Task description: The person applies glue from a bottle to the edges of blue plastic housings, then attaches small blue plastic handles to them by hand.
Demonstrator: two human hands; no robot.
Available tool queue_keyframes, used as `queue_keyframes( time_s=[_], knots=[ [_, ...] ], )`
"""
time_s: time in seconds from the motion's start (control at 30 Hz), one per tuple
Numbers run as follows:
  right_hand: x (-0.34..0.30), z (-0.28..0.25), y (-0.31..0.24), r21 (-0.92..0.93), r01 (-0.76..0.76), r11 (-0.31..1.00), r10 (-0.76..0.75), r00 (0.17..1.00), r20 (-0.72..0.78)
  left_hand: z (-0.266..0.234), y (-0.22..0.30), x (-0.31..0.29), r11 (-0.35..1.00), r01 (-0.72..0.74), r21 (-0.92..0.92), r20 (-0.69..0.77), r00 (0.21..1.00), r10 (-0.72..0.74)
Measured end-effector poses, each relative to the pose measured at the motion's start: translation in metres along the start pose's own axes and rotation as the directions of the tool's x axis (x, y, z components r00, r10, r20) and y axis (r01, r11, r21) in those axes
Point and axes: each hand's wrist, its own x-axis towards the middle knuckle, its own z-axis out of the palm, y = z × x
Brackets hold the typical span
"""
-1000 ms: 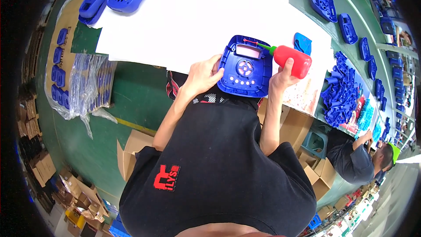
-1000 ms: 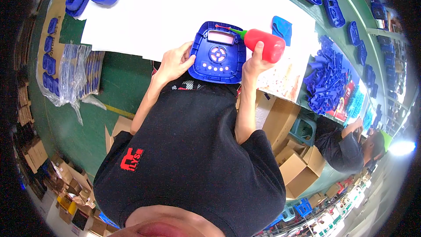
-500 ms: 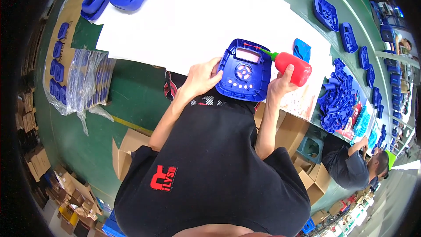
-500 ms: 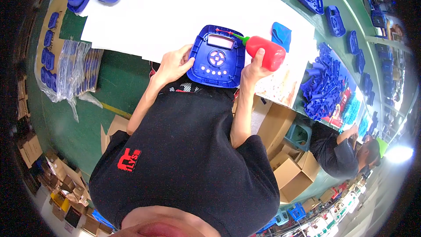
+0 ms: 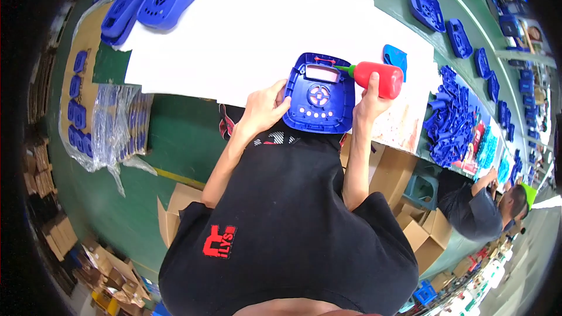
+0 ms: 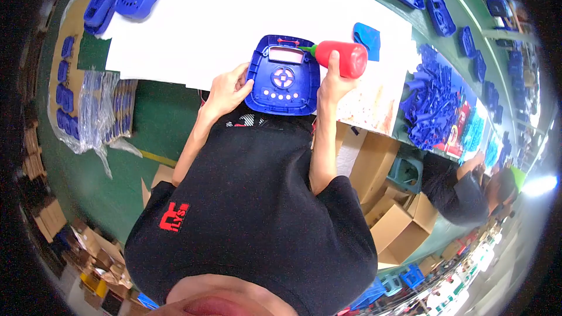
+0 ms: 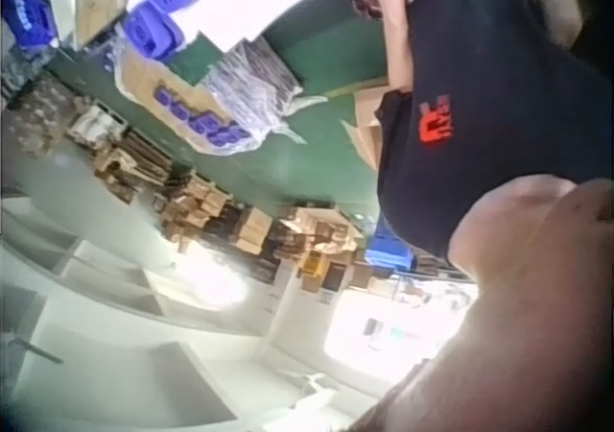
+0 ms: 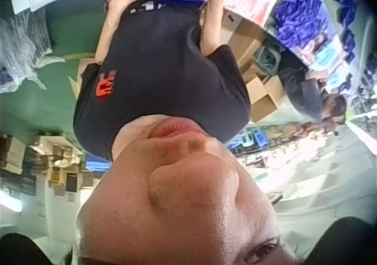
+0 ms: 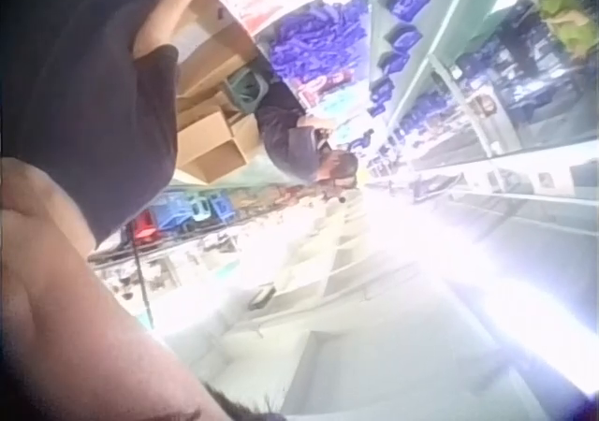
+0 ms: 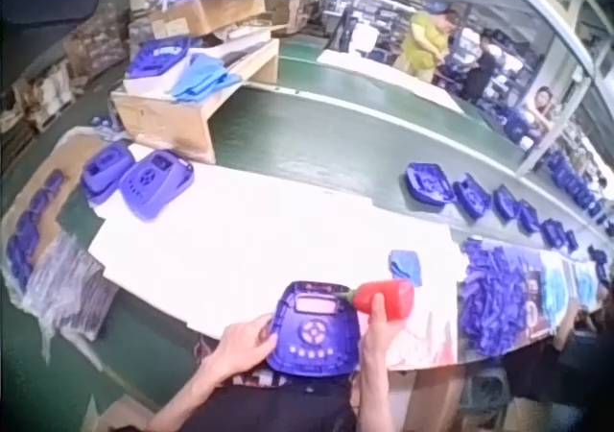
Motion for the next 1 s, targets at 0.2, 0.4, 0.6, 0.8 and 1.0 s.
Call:
queue_keyframes(
  time_s=[0.2, 0.4, 0.6, 0.8, 1.0],
  knots=[
    [0.032, -0.019, -0.007, 0.482, -0.633, 0.606, 0.53, 0.773, 0.349, 0.001, -0.003, -0.002, 0.995, 0.084, -0.051, -0.011, 0.996, -0.084],
    [0.095, -0.067, -0.051, -0.17, -0.599, 0.783, 0.622, 0.748, 0.23, 0.0, 0.002, 0.0, 0.999, 0.046, 0.004, -0.002, 0.999, -0.046],
    [0.161, -0.108, -0.064, -0.976, 0.025, 0.214, 0.565, 0.813, 0.145, 0.0, 0.002, 0.001, 1.0, 0.026, -0.008, -0.006, 1.0, -0.026],
    [0.24, -0.16, -0.06, -0.882, 0.401, -0.247, 0.132, 0.916, 0.379, 0.002, -0.002, -0.001, 0.999, 0.038, -0.02, -0.012, 0.999, -0.039],
    [0.288, -0.181, -0.039, -0.703, 0.549, -0.452, 0.249, 0.835, 0.491, -0.001, 0.002, 0.001, 0.999, 0.036, -0.035, -0.007, 0.999, -0.037]
  ],
)
